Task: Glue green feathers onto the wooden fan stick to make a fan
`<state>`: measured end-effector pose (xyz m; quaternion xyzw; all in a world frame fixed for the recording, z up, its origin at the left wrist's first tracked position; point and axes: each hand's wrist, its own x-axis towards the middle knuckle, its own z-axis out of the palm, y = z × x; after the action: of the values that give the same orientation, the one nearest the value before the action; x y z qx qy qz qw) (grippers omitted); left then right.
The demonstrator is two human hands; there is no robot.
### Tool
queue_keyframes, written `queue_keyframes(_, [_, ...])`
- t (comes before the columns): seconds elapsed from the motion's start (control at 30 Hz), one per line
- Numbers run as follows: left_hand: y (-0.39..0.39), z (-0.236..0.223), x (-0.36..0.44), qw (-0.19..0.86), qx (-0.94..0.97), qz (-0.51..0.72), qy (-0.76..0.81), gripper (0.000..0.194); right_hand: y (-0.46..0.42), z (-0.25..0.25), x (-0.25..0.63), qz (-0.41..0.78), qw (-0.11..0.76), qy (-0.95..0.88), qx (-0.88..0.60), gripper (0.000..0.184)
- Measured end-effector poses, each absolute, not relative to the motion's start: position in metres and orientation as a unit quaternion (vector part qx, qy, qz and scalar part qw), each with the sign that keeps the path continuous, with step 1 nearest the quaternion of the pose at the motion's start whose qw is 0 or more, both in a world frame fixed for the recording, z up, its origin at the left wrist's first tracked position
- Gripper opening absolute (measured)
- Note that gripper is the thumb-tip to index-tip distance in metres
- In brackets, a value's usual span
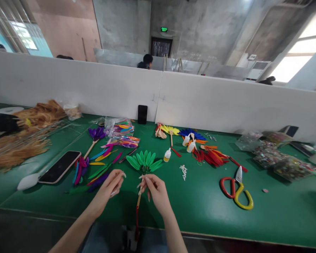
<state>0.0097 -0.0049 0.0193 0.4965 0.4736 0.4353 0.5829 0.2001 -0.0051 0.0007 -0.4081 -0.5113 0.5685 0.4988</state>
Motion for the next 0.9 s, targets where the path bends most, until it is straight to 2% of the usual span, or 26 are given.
queue_keyframes(0.2, [0.004, -0.012, -0.052, 0.244, 0.617, 0.407, 0.627, 0.028, -0.012, -0.027, 0.235, 0.519, 0.478, -0.503, -0.499, 0.043])
queue_keyframes(0.3, [0.004, -0.020, -0.075, 0.079, 0.671, 0.363, 0.641, 0.025, -0.015, -0.038, 0.254, 0.465, 0.454, -0.509, -0.565, 0.044])
queue_keyframes(0.4, [0.003, -0.028, -0.085, -0.035, 0.703, 0.300, 0.644, 0.026, -0.016, -0.047, 0.264, 0.421, 0.435, -0.503, -0.618, 0.047])
queue_keyframes(0.53, [0.003, -0.040, -0.087, -0.077, 0.724, 0.241, 0.642, 0.026, -0.013, -0.058, 0.267, 0.390, 0.415, -0.531, -0.627, 0.046])
queue_keyframes(0.73, [0.009, -0.047, -0.089, -0.065, 0.727, 0.238, 0.641, 0.025, -0.012, -0.063, 0.263, 0.319, 0.438, -0.564, -0.623, 0.041])
queue_keyframes(0.9, [0.014, -0.047, -0.090, -0.051, 0.741, 0.265, 0.615, 0.027, -0.016, -0.061, 0.261, 0.242, 0.378, -0.633, -0.631, 0.039])
